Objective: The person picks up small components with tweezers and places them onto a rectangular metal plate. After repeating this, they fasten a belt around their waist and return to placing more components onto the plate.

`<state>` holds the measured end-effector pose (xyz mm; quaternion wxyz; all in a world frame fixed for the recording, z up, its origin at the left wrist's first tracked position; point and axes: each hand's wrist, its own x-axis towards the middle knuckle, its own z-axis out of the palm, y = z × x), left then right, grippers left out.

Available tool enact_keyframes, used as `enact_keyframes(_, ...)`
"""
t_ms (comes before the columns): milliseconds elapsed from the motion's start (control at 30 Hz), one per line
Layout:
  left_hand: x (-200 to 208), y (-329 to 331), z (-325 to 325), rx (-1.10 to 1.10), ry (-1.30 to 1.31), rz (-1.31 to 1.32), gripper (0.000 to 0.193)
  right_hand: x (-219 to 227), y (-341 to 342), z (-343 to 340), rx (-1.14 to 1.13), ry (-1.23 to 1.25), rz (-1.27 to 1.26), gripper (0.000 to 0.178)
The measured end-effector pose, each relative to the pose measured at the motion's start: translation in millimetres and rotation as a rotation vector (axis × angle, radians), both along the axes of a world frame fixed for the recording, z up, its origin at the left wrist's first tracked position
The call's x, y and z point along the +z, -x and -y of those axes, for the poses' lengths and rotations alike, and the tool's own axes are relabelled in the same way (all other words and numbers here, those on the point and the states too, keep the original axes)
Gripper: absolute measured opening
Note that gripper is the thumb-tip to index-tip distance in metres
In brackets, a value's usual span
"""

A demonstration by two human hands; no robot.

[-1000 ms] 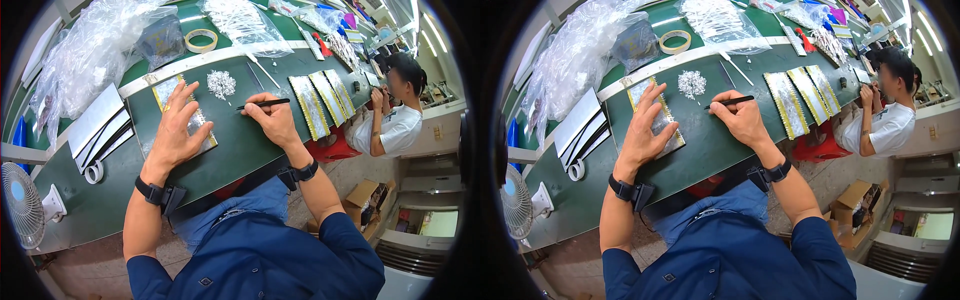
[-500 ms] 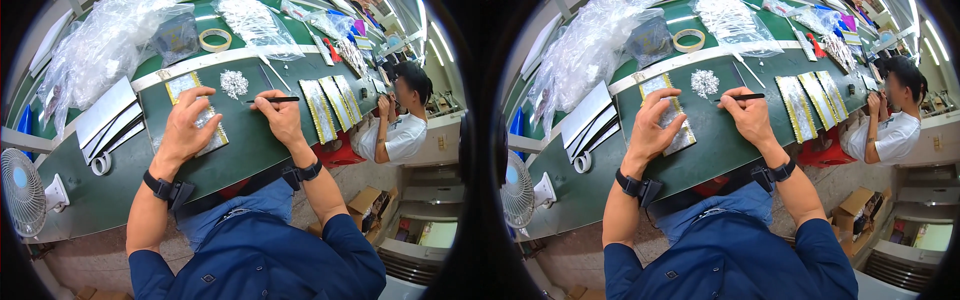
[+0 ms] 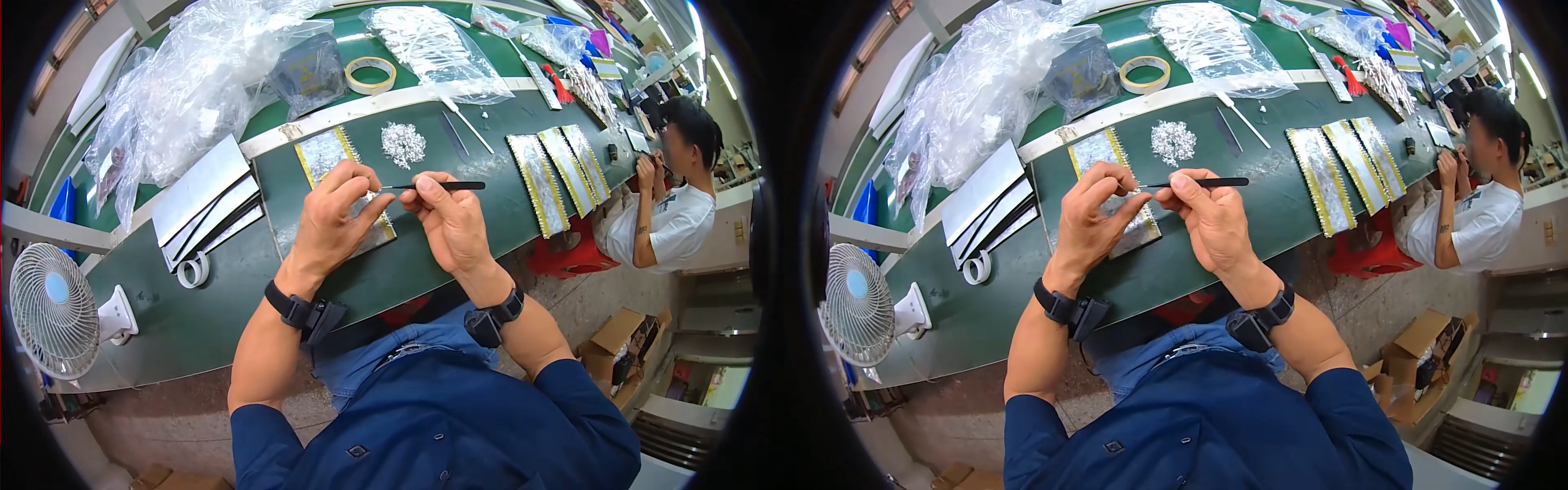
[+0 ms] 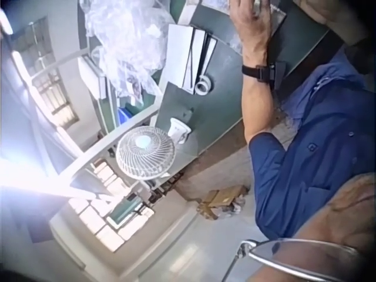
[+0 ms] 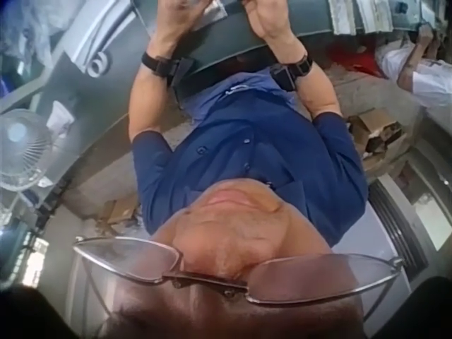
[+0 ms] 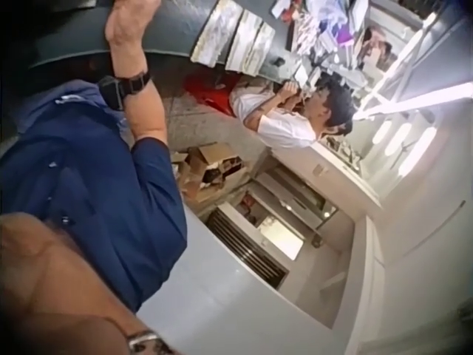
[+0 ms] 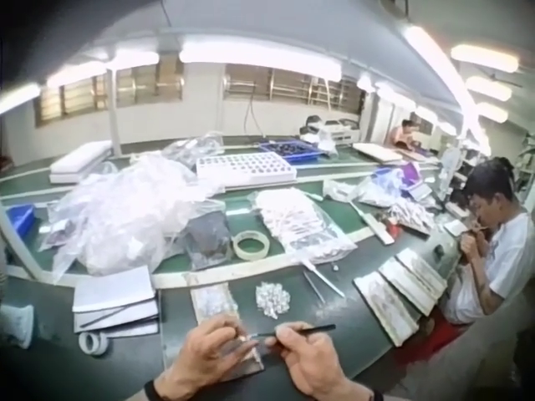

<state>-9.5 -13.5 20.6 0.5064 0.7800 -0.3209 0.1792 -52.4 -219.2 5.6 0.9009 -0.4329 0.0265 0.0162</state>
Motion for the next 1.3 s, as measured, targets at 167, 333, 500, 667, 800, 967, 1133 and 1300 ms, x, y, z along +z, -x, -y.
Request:
enact_keyframes(167, 2, 1, 2, -0.003, 0.027, -0.015, 0.022, 4, -1, 3, -0.01, 0.033, 0.028, 0.016)
enact_keyframes(333, 3, 1, 2, -0.013, 0.033, 0.009, 0.017, 7, -1, 7, -0.026, 0.147, 0.082, 0.017)
enact_keyframes(500, -1, -3, -2, -0.025, -0.022, 0.057, 0.011, 39, 3, 17, -0.011, 0.63, 0.178, 0.016)
enact_keyframes(667, -6, -8, -4, -0.028, -0.098, 0.174, 0.014, 52, 0, 27, 0.007, 1.122, 0.562, 0.014)
enact_keyframes(800, -5, -8, -4, -0.064, -0.116, 0.16, 0.018, 57, -7, 27, -0.032, 1.255, 0.883, 0.017)
enact_keyframes(967, -2, -4, -5, -0.062, -0.153, 0.123, 0.01, 57, -8, 24, -0.009, 1.256, 0.937, 0.02)
enact_keyframes(1133, -3, -3, -5, -0.069, -0.161, 0.143, 0.011, 55, -8, 26, -0.005, 1.264, 0.96, 0.02)
enact_keyframes(1300, -2, -4, -9, -0.121, -0.182, 0.095, 0.011, 54, -6, 29, 0.014, 1.283, 0.871, 0.016)
